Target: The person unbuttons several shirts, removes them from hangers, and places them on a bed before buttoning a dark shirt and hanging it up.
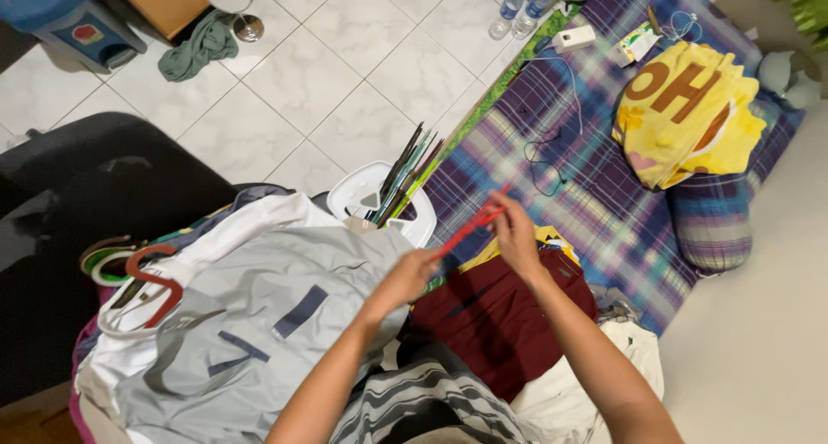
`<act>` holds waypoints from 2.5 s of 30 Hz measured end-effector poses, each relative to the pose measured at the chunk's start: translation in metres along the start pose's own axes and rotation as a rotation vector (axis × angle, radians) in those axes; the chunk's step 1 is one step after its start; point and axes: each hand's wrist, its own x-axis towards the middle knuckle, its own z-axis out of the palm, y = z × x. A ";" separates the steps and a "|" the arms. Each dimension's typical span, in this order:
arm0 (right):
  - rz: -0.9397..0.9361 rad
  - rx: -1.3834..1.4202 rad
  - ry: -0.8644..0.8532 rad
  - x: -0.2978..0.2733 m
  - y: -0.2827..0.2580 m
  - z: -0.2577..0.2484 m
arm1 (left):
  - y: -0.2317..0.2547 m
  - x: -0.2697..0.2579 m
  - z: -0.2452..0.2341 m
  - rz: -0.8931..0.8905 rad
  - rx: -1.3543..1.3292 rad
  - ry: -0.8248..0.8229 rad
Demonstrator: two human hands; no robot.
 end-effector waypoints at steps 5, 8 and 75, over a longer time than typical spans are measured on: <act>-0.156 -0.362 0.199 0.021 0.007 -0.033 | -0.017 0.020 0.032 0.051 0.155 -0.027; -0.288 -0.444 0.201 0.031 0.030 -0.031 | -0.032 0.032 0.029 -0.047 0.214 -0.002; -0.785 -0.271 -0.582 -0.002 -0.070 0.395 | -0.100 -0.321 -0.186 -0.292 0.635 1.323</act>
